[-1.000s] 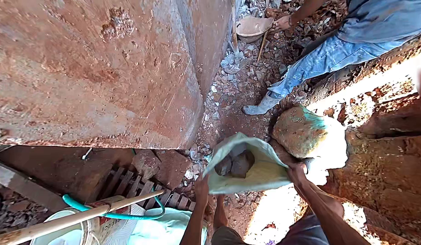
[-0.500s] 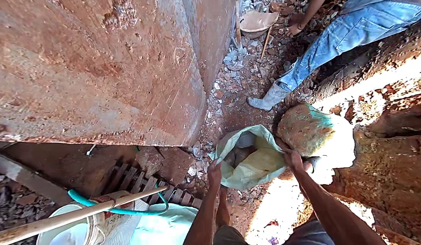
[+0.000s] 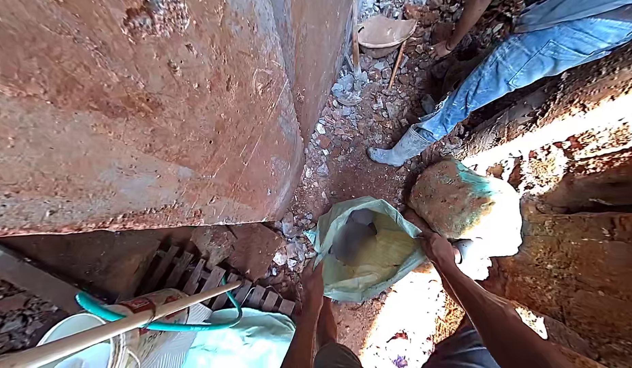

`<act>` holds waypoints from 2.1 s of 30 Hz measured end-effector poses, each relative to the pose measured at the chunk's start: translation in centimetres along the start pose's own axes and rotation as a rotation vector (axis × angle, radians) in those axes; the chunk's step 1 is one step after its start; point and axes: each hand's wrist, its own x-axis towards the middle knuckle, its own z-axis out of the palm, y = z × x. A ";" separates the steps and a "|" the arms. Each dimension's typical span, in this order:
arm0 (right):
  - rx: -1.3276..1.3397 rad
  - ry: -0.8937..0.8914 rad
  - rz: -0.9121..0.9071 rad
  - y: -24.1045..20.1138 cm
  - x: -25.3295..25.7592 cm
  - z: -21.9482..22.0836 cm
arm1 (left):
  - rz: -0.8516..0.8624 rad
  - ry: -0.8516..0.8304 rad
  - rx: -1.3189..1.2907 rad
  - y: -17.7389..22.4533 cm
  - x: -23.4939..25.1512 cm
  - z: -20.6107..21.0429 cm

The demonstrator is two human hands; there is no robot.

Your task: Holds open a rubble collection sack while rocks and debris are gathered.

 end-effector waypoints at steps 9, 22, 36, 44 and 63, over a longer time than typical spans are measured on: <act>-0.157 0.147 -0.071 -7.2 4.3 -2.9 | 0.043 -0.104 0.038 1.0 0.8 0.9; -0.048 -0.069 -0.241 -9.9 9.8 -3.8 | 0.029 0.069 -0.072 2.0 3.5 2.0; -0.223 -0.077 -0.287 -13.9 6.5 -3.7 | 0.021 0.205 -0.167 3.2 4.4 0.7; -0.217 -0.031 -0.084 -7.3 7.4 -4.4 | -0.003 0.061 -0.167 1.9 2.4 4.4; 0.583 0.191 0.476 -2.9 1.5 4.1 | -0.045 -0.030 -0.003 4.3 2.9 3.0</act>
